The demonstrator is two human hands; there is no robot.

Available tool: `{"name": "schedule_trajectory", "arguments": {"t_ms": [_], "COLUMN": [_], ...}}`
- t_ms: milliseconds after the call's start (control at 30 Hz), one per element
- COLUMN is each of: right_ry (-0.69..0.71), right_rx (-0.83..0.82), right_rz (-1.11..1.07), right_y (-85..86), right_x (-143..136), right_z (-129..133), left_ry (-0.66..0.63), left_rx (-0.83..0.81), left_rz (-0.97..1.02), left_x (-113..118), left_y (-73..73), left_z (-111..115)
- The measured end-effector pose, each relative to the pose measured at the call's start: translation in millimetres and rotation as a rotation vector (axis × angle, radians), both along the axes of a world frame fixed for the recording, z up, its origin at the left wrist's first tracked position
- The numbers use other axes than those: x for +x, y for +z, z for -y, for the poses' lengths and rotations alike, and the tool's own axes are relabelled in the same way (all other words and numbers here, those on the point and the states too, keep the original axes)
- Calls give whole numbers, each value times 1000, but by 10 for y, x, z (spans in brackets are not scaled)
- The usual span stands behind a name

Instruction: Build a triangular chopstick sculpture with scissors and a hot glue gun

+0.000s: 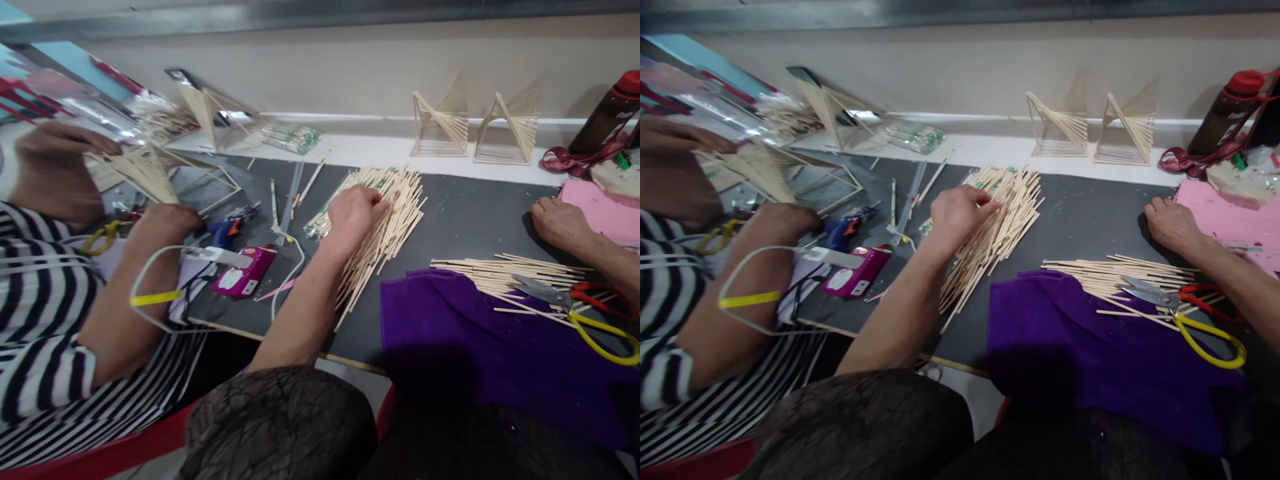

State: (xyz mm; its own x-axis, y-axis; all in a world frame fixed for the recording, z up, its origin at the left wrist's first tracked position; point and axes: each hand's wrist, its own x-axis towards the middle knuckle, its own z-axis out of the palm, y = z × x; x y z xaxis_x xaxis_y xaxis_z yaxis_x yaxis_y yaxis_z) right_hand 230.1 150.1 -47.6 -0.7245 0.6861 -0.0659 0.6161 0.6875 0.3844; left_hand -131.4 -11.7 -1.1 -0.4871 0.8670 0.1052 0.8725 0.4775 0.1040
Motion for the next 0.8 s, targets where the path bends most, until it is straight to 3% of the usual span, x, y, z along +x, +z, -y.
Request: {"name": "schedule_trajectory", "arguments": {"t_ms": [133,367,533,667,800], "right_ry": [-4,0,1,10,41], "right_rx": [0,20,19,9,-8], "right_rz": [6,26,46,57,72], "right_y": [-18,-31,-19,17,115], "right_x": [-1,-5,-18,-27,-73], "right_z": [-12,-30,-35,-34,-12], "left_ry": [17,-82,-17,53,-60], "left_rx": [32,90,184,101,18], "left_rz": [10,193,243,135,69], "left_x": [-186,-315,-342,-311,-175], "left_y": [45,-3,25,-6,-79], "left_z": [-95,-190,8,248,364]}}
